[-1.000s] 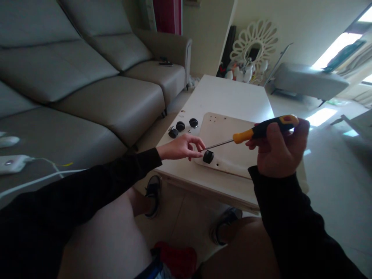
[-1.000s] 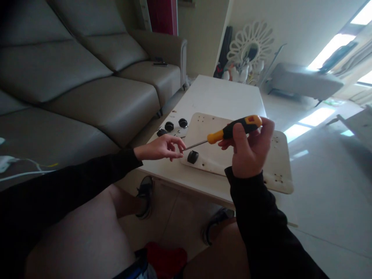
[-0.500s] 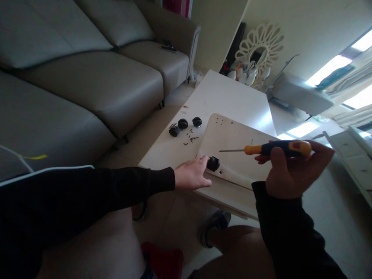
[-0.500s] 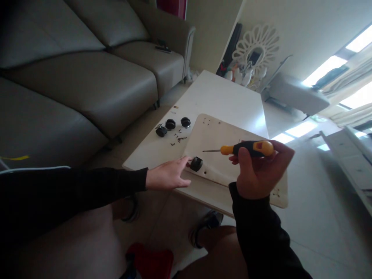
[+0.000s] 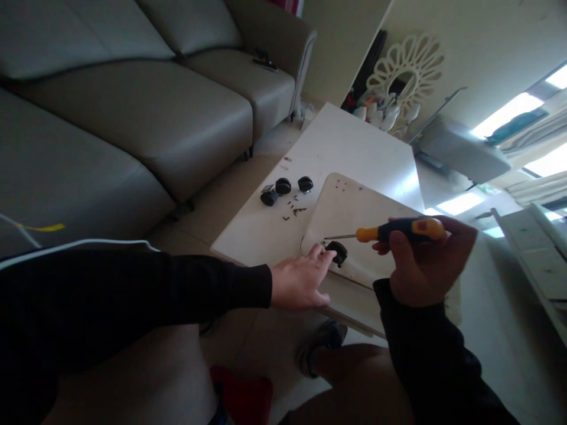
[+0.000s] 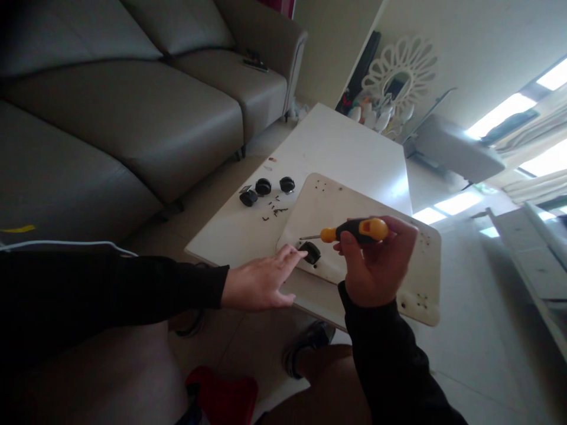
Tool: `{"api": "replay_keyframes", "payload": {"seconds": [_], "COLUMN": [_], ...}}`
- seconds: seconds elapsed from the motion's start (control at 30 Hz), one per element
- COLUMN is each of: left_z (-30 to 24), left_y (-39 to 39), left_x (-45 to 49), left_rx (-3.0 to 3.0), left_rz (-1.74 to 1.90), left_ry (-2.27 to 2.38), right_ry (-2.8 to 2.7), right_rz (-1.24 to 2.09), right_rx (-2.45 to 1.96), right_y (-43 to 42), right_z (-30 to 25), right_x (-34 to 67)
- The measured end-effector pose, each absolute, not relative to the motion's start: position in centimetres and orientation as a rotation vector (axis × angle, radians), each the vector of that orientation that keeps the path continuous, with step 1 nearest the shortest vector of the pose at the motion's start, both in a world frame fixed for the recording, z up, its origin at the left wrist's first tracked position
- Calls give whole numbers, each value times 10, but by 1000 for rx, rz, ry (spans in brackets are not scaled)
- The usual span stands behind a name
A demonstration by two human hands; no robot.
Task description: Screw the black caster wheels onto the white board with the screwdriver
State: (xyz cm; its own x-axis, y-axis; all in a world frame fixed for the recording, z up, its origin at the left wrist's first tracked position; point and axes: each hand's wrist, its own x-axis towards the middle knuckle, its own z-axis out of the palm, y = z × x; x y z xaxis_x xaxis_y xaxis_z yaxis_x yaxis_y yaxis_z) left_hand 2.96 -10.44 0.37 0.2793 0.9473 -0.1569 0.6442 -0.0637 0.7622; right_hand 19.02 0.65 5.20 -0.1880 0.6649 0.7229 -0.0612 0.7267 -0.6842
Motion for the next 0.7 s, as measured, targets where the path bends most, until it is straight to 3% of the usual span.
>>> {"api": "replay_keyframes", "payload": {"seconds": [0.7], "left_z": [3], "left_y": [-113], "left_x": [30], "left_rx": [1774], "left_rz": [422], "left_ry": [1319], "right_ry": [-1731], "right_rz": [625], "right_rx": [-454], "right_y": [3], "right_z": [55], "right_x": [172]}}
